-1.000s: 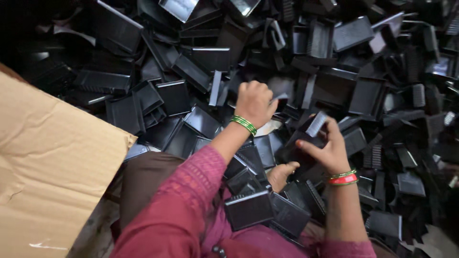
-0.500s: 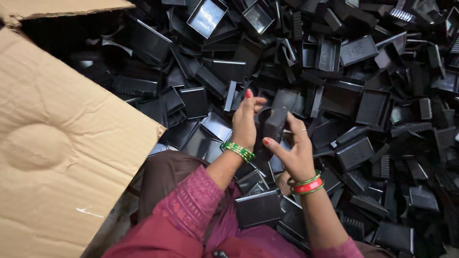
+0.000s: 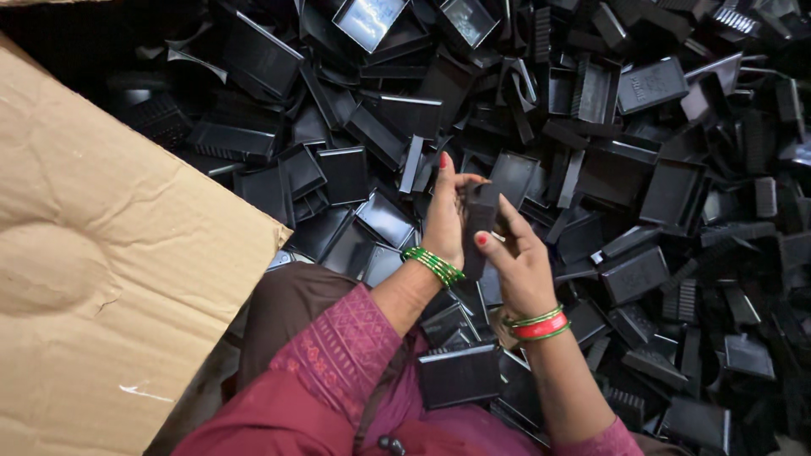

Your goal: The person sits on the floor in front of a large pile of black plastic boxes and lids. They pick up boxes one at a time, fit matching pieces together, and place the assembled boxes into an open cardboard carton beside them, repeating the cycle throughout the clip.

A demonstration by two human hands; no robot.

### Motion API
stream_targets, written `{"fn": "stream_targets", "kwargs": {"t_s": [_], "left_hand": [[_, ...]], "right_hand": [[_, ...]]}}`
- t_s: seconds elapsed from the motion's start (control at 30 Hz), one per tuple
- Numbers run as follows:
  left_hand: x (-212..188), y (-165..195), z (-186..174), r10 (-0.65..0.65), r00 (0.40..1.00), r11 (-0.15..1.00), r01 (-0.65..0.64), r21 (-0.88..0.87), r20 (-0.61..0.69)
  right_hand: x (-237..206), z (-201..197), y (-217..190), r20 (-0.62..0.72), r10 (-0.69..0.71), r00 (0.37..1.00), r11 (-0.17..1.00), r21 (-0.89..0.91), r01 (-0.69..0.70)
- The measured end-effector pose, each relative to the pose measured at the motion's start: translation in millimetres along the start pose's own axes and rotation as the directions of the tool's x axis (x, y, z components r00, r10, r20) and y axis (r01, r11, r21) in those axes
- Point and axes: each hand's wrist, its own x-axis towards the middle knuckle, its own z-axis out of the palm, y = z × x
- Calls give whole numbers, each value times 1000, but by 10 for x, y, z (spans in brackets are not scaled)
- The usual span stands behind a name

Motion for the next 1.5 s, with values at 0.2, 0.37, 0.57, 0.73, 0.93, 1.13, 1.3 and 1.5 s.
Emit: {"fn": "stream_targets", "kwargs": {"t_s": [0.2,0.37,0.57,0.73,0.93,1.13,1.3,1.5], "left_hand": [[72,33,9,234,970,641,-207,739,69],[34,223,-16,38,998,477,-62,876,50],[17,267,-4,237,968,197,-127,972,79],[-4,155,22,268,957,150,-156,976,111],[-27,166,-26,-7,979,416,-181,891,203],[407,473,-439,320,947,326,-120,938,10],[527,223,-527,405,902,110,-209,972,148],[460,195,-573,210,960,-50,-178,983,185]], "right_hand": [[53,-217,3,38,127,991,947,294,-133],[7,-253,-93,-59,91,994,996,28,-89],[-72,-232,86,-105,60,993,998,-5,-61],[-33,-411,370,-81,76,994,997,-18,-77],[-468,-763,-454,-9,352,936,844,-430,-321],[-696,-944,-1162,522,288,803,881,-474,-8],[317,-750,-257,-200,106,974,752,-625,-210],[962,-492,315,38,-337,941,273,-952,137]]}}
